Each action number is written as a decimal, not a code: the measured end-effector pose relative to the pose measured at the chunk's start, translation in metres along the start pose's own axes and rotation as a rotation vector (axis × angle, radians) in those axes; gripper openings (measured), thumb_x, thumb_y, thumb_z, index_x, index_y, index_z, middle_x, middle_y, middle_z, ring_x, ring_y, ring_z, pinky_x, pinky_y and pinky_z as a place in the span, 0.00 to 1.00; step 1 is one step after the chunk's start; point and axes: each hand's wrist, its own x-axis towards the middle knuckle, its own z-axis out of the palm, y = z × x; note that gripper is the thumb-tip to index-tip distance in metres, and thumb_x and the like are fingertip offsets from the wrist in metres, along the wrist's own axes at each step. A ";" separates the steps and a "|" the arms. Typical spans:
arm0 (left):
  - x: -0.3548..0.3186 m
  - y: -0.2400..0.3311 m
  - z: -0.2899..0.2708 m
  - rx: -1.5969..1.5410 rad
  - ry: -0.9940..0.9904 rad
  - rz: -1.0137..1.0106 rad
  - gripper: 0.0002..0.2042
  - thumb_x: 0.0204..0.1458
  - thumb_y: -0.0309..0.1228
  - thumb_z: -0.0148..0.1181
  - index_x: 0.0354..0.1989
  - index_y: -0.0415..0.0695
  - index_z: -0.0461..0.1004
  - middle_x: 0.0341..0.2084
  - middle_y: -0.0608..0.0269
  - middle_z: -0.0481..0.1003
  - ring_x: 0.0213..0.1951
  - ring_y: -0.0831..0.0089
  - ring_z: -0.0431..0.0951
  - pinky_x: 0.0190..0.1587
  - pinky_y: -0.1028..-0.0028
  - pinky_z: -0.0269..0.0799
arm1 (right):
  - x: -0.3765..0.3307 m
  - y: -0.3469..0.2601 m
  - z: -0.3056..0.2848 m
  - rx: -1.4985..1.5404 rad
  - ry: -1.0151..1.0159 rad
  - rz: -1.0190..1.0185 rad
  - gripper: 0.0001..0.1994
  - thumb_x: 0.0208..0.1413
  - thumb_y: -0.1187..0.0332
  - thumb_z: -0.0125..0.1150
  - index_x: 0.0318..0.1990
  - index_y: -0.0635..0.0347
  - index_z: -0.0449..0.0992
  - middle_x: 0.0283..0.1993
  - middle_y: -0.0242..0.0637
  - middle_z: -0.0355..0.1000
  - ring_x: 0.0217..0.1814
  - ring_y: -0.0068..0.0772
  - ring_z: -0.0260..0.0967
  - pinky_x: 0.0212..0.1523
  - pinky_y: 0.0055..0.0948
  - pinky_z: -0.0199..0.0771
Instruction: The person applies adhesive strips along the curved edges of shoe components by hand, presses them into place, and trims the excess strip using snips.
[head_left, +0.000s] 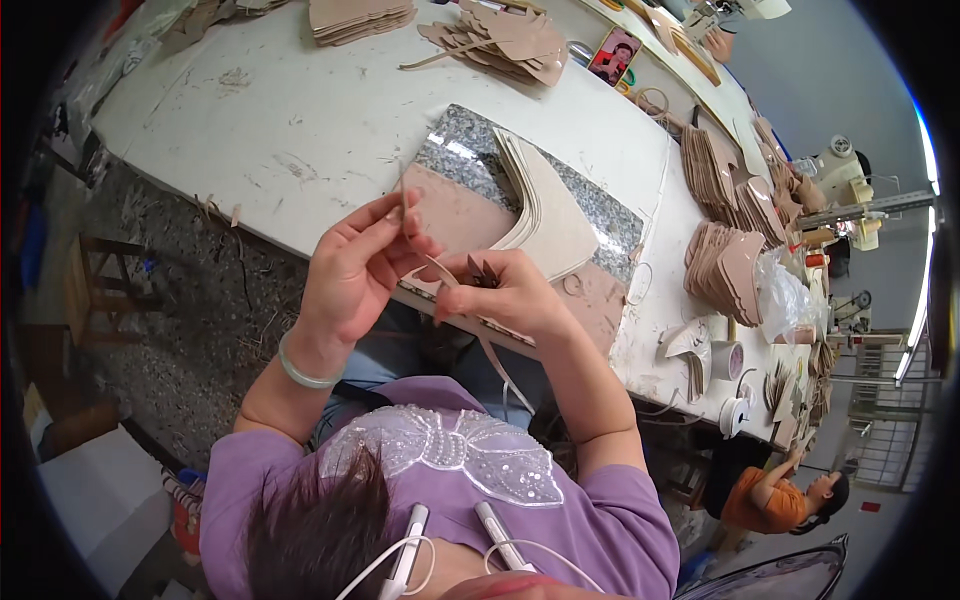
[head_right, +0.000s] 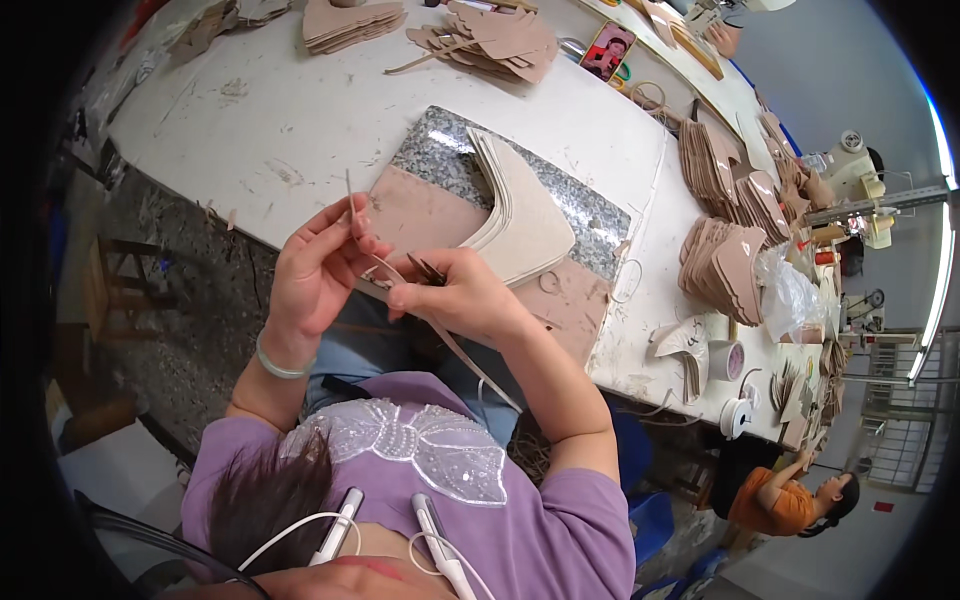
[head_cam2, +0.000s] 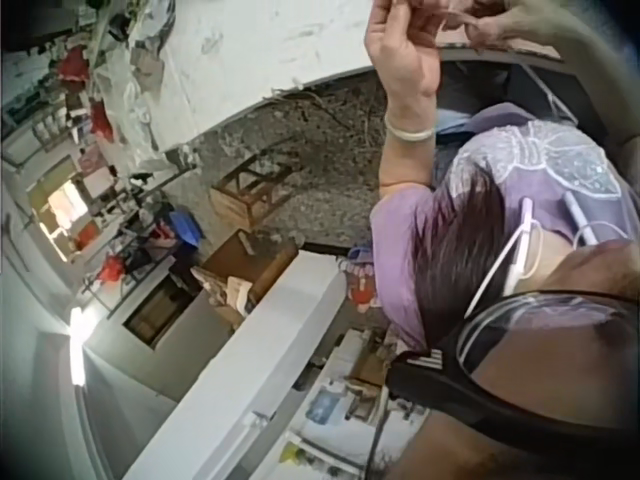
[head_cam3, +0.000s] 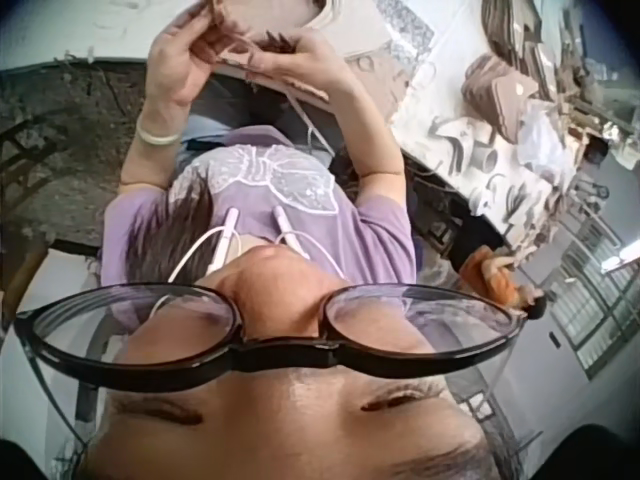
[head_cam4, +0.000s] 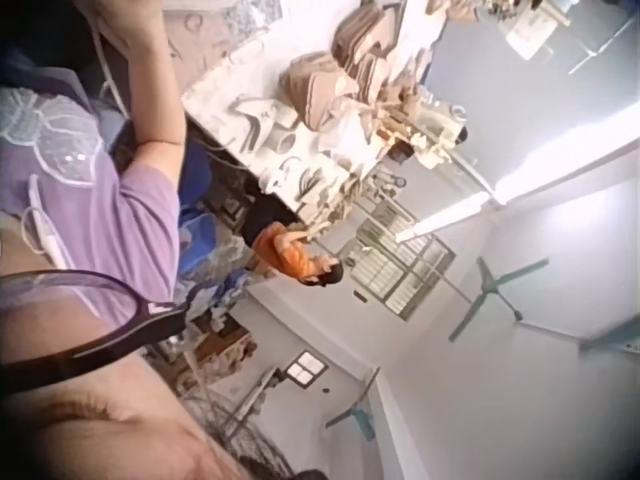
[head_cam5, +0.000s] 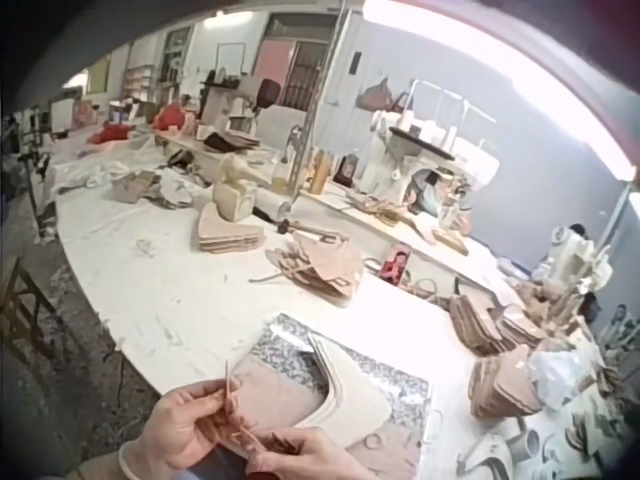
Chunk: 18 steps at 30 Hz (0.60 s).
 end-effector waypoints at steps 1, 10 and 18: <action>0.002 0.002 -0.004 0.001 -0.003 0.000 0.13 0.57 0.25 0.45 0.49 0.35 0.67 0.32 0.64 0.74 0.36 0.73 0.76 0.44 0.72 0.74 | 0.001 -0.006 -0.011 -0.131 0.010 -0.103 0.13 0.47 0.66 0.64 0.39 0.63 0.76 0.29 0.29 0.74 0.31 0.15 0.67 0.31 0.19 0.66; 0.000 0.034 -0.011 0.302 0.159 0.218 0.16 0.57 0.24 0.44 0.53 0.34 0.64 0.34 0.65 0.72 0.34 0.79 0.73 0.42 0.73 0.75 | 0.069 0.001 -0.135 -1.246 0.625 0.147 0.27 0.41 0.45 0.64 0.43 0.58 0.76 0.48 0.43 0.69 0.49 0.41 0.68 0.48 0.35 0.67; 0.027 0.007 0.000 0.819 0.137 0.441 0.13 0.58 0.25 0.45 0.49 0.33 0.67 0.33 0.63 0.72 0.34 0.78 0.73 0.39 0.79 0.70 | 0.015 -0.062 -0.083 -0.699 0.641 -0.220 0.16 0.44 0.62 0.67 0.37 0.65 0.75 0.27 0.35 0.74 0.29 0.26 0.70 0.31 0.22 0.69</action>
